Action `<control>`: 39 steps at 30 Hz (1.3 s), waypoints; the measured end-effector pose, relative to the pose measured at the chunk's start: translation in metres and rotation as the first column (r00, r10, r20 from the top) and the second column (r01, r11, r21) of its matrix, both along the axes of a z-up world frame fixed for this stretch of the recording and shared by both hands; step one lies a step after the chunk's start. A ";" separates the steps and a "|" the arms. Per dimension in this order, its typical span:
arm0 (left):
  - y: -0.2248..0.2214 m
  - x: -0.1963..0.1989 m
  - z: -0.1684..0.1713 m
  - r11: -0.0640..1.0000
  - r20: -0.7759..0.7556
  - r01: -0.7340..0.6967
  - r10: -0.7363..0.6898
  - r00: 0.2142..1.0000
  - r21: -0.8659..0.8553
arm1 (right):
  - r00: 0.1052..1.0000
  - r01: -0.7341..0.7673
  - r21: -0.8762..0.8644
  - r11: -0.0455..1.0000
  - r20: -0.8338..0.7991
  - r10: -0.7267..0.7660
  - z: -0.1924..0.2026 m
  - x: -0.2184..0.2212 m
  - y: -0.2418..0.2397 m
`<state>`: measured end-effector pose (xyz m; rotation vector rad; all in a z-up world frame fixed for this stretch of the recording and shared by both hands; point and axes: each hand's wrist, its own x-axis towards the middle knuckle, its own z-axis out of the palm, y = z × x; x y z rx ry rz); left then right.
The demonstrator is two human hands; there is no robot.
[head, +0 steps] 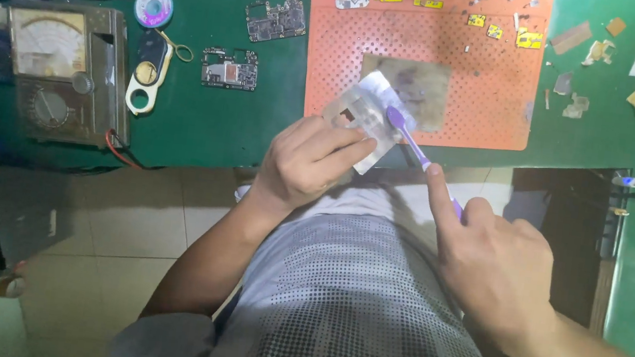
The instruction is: Cleaning a metal stencil with a brush and cloth, then applying heat with a heat gun while holding it with tweezers.
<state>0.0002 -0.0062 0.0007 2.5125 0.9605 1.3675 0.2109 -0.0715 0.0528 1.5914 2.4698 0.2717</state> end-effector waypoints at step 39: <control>-0.003 0.006 0.000 0.993 -0.080 -0.047 0.056 0.995 0.113 | 0.907 0.326 -0.202 0.924 -0.208 -0.366 0.040 0.025 0.024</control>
